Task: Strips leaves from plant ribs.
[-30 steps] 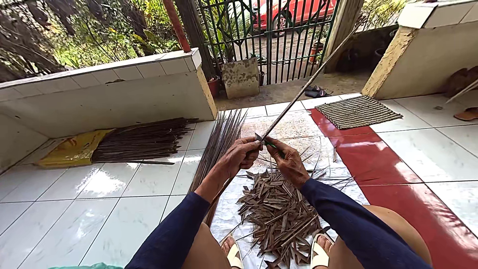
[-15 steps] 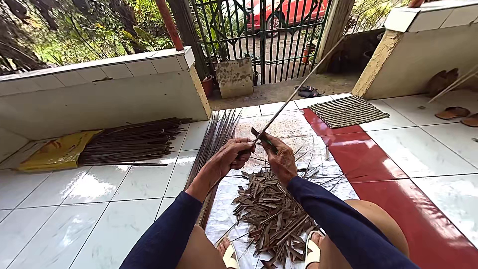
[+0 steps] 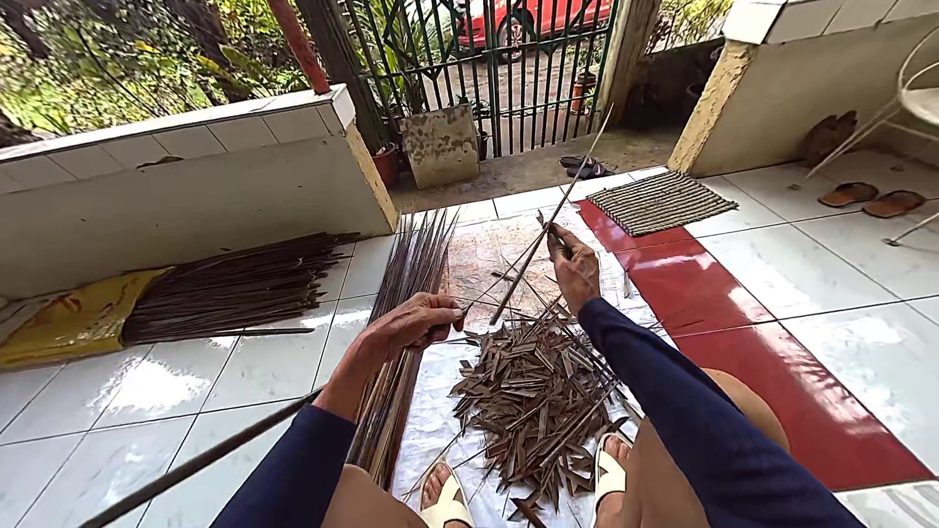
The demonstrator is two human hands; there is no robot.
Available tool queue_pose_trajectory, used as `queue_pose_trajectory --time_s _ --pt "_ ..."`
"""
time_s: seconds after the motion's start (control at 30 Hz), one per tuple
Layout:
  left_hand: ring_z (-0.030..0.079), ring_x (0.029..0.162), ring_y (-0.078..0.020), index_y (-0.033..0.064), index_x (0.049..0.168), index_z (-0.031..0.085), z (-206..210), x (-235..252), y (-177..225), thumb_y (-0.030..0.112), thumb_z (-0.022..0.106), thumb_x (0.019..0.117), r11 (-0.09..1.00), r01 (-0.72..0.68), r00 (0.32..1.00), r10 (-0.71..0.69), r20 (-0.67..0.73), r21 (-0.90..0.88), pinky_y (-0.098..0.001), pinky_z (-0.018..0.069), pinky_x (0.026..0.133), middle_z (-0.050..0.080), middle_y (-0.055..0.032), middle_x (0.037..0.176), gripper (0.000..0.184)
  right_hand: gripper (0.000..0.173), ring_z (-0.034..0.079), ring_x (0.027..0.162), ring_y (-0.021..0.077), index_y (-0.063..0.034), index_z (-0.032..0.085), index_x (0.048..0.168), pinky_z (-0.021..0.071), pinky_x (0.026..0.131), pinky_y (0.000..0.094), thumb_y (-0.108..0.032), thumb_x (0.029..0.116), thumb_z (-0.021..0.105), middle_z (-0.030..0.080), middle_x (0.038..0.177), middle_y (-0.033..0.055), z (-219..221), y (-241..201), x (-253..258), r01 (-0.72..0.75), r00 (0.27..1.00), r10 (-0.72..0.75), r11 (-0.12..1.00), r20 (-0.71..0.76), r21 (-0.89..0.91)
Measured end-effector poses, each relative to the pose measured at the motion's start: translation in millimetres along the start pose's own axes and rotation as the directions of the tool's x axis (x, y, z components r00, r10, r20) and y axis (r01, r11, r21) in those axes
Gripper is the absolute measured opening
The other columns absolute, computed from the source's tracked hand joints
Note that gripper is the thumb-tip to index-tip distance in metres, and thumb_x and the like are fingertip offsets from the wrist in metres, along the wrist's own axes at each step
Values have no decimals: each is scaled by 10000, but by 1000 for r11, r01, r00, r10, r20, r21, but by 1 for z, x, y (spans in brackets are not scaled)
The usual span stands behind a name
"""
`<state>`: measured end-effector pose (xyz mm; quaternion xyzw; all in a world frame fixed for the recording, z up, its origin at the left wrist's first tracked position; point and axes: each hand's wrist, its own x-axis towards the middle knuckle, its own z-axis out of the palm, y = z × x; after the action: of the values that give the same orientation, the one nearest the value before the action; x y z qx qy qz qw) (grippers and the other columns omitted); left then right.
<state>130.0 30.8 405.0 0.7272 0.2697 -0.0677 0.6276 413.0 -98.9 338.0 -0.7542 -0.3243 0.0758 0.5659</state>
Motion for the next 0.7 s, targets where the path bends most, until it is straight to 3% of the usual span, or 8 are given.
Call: queue_pose_trajectory --time_s 0.17,0.4,0.6,0.67,0.7 --pt "327 402 -42 120 1014 709 -20 -16 -17 275 526 1076 978 95 995 -100 19 185 -190 254 377 459 36 577 248 393 686 964 282 -235 642 1409 523 883 560 -400 1084 497 725 1152 109 -17 30 19 -47 998 45 997 -35 -58" --pt "326 400 -48 140 998 730 -56 -47 -37 277 541 1068 947 188 982 -182 -45 261 -192 244 375 462 31 577 243 402 689 1032 297 -182 644 1406 517 934 561 -370 1086 490 712 1225 123 -42 56 38 -95 989 82 990 -119 -105" --pt "324 381 -59 115 963 721 -101 -76 -69 247 541 1074 858 392 896 -274 -350 331 -212 254 370 470 27 537 249 425 672 1042 287 -105 590 1442 513 952 508 -319 1096 466 684 1242 168 -73 70 56 -126 971 117 991 -207 -34" --pt "308 383 -54 102 983 706 -107 -78 -69 238 528 1080 871 397 876 -264 -404 290 -209 244 369 455 33 539 244 419 663 1103 323 -98 605 1419 496 989 550 -325 1094 472 677 1256 188 -77 74 51 -152 988 145 980 -62 -129" --pt "298 383 -46 104 987 702 -105 -78 -65 238 519 1082 889 375 881 -254 -399 262 -199 236 366 444 42 539 245 405 663 1051 367 -70 622 1390 500 949 595 -301 1083 491 679 1199 227 -73 74 43 -142 980 166 969 110 -200"
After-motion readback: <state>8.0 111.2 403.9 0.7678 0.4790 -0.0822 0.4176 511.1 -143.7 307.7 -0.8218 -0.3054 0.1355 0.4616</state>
